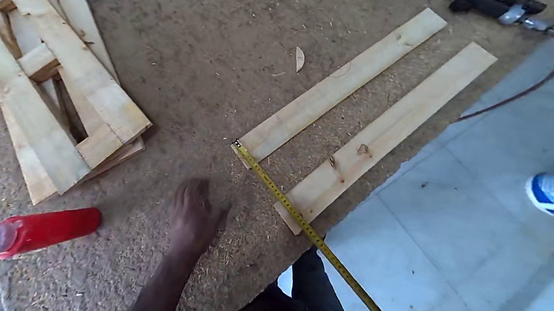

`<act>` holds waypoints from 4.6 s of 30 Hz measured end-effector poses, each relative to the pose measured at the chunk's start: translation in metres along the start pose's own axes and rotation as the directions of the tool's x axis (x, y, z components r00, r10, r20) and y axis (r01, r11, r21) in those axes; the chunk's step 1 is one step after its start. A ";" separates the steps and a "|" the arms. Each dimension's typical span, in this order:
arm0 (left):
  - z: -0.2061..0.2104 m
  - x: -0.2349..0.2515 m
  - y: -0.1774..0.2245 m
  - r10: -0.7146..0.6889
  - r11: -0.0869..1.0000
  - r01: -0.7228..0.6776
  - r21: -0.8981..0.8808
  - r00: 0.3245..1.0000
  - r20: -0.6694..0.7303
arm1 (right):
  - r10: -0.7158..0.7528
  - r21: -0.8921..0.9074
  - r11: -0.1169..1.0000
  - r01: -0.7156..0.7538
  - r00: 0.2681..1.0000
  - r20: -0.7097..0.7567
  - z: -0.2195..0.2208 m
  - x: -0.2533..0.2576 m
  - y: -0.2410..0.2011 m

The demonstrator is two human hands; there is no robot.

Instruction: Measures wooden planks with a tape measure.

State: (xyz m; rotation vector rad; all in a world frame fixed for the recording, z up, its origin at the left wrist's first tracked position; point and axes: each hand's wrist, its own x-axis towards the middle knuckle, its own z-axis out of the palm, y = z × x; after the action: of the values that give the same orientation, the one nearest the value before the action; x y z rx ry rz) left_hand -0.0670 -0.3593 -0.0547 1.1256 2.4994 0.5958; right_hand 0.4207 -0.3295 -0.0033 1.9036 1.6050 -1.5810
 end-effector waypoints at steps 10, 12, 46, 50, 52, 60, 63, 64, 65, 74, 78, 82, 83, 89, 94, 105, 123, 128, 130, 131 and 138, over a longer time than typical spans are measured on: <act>0.042 0.088 0.030 0.272 0.962 -0.272 0.027 0.962 -0.013 | 0.083 0.014 0.997 -0.082 0.992 -0.096 0.006 0.004 0.001; 0.043 0.087 0.027 0.275 0.961 -0.274 0.031 0.961 -0.021 | 0.094 0.045 0.995 -0.089 0.990 -0.107 0.009 -0.001 0.000; 0.044 0.086 0.025 0.358 0.934 -0.357 0.032 0.930 -0.083 | 0.102 0.139 0.987 -0.079 0.981 -0.166 0.031 -0.011 0.020; 0.045 0.086 0.024 0.349 0.937 -0.347 0.038 0.934 -0.073 | 0.095 0.141 0.987 -0.072 0.981 -0.166 0.031 -0.010 0.022; 0.045 0.086 0.024 0.353 0.936 -0.351 0.042 0.932 -0.076 | 0.092 0.135 0.988 -0.069 0.981 -0.171 0.031 -0.010 0.022; 0.045 0.087 0.024 0.326 0.944 -0.323 0.062 0.944 -0.056 | 0.087 0.140 0.988 -0.062 0.979 -0.185 0.032 -0.009 0.024; 0.045 0.087 0.024 0.331 0.943 -0.327 0.069 0.942 -0.060 | 0.085 0.131 0.990 -0.060 0.979 -0.187 0.032 -0.009 0.024; 0.045 0.088 0.024 0.328 0.944 -0.323 0.071 0.943 -0.057 | 0.080 0.122 0.991 -0.057 0.979 -0.190 0.032 -0.009 0.024; 0.045 0.088 0.024 0.326 0.944 -0.321 0.074 0.944 -0.056 | 0.077 0.116 0.992 -0.055 0.978 -0.192 0.032 -0.009 0.025; 0.044 0.086 0.027 0.299 0.952 -0.295 0.075 0.953 -0.042 | 0.049 0.096 0.995 -0.030 0.980 -0.195 0.031 -0.011 0.027; 0.044 0.086 0.025 0.302 0.951 -0.297 0.086 0.952 -0.054 | 0.039 0.122 0.992 -0.018 0.984 -0.175 0.020 -0.026 0.048; 0.044 0.086 0.025 0.315 0.947 -0.309 0.093 0.947 -0.059 | 0.044 0.109 0.993 -0.034 0.995 -0.093 -0.003 -0.045 0.066; 0.044 0.086 0.025 0.317 0.946 -0.311 0.095 0.946 -0.063 | 0.043 0.109 0.994 -0.033 0.995 -0.090 -0.006 -0.049 0.069; 0.046 0.087 0.025 0.344 0.937 -0.336 0.092 0.935 -0.086 | 0.116 0.109 0.988 -0.106 0.989 -0.094 -0.012 -0.056 0.073; 0.046 0.087 0.025 0.330 0.942 -0.323 0.096 0.941 -0.072 | 0.138 0.093 0.987 -0.129 0.985 -0.103 -0.011 -0.049 0.071; 0.045 0.087 0.024 0.336 0.939 -0.329 0.099 0.939 -0.068 | 0.118 0.096 0.990 -0.105 0.983 -0.139 -0.008 -0.048 0.061; 0.045 0.087 0.025 0.356 0.933 -0.348 0.089 0.930 -0.093 | 0.084 0.063 0.995 -0.076 0.987 -0.134 -0.006 -0.045 0.062; 0.046 0.087 0.025 0.356 0.933 -0.347 0.099 0.929 -0.097 | 0.059 0.047 0.997 -0.053 0.989 -0.139 -0.006 -0.045 0.071; 0.046 0.087 0.025 0.361 0.931 -0.351 0.102 0.927 -0.099 | 0.063 0.052 0.997 -0.056 0.989 -0.137 -0.006 -0.046 0.071; 0.046 0.087 0.025 0.358 0.932 -0.349 0.100 0.929 -0.095 | 0.071 0.056 0.996 -0.064 0.988 -0.135 -0.006 -0.046 0.068; 0.048 0.090 0.029 0.345 0.937 -0.338 0.091 0.934 -0.087 | 0.073 0.067 0.996 -0.064 0.988 -0.135 -0.009 -0.045 0.062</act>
State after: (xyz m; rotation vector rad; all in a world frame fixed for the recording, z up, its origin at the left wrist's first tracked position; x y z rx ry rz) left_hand -0.0837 -0.2620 -0.0928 1.6170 2.4411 0.6691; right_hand 0.4825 -0.3748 0.0075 2.1190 1.5395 -1.5204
